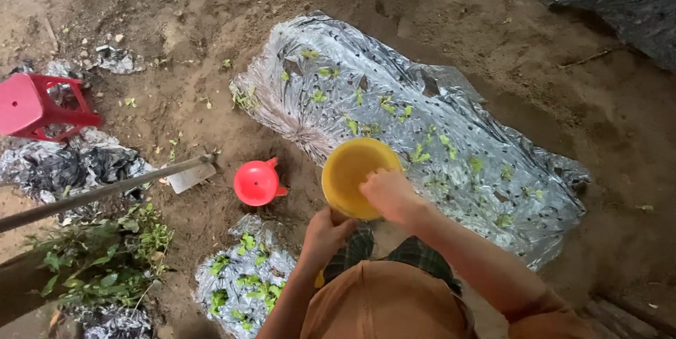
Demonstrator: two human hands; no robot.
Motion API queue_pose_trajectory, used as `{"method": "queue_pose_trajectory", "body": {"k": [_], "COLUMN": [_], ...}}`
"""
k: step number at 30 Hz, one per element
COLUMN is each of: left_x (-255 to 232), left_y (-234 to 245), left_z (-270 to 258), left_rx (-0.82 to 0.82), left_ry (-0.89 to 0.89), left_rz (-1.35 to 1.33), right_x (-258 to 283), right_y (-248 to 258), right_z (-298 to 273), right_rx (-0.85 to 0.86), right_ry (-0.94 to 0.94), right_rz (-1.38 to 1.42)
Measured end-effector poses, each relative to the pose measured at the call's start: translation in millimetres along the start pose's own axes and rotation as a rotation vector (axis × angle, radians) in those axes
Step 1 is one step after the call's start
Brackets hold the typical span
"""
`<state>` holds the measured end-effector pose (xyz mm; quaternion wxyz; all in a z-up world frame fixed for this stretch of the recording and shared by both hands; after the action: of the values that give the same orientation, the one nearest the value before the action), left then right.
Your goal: Watering individual seedlings in a nursery using a small bowl.
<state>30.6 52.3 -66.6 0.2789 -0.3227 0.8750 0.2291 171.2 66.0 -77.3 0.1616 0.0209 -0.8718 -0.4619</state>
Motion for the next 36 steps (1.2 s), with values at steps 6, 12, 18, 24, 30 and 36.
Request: {"method": "queue_pose_trajectory", "body": {"k": [6, 12, 18, 24, 30, 36], "left_x": [7, 24, 38, 40, 32, 28], "left_y": [33, 64, 84, 88, 78, 70], "left_z": [1, 2, -4, -7, -1, 10], "left_rx": [-0.088, -0.139, -0.182, -0.160, -0.155, -0.094], "left_ry": [0.000, 0.044, 0.142, 0.190, 0.143, 0.103], "left_rz": [-0.023, -0.100, -0.101, -0.100, -0.049, -0.112], "right_x": [40, -15, -68, -46, 77, 74], "right_y": [220, 259, 200, 230, 138, 62], "right_z": [-83, -87, -31, -49, 31, 65], "right_rx": [-0.491, -0.507, -0.448, -0.864, -0.477, 0.281], "right_ry": [0.259, 0.678, -0.048, -0.095, 0.319, 0.039], "right_rz": [0.554, 1.462, 0.847, 0.353, 0.455, 0.079]}}
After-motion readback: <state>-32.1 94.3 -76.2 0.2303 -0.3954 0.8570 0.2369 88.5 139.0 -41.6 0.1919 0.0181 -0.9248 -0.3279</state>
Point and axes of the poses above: each hand's wrist, its own z-axis towards the middle knuckle, its own y-axis out of the back of the hand, x = y × z, the point moved 9 cm from there along z, towards the middle knuckle, and after that the axes turned 11 degrees about z, right-handed, at the moved point
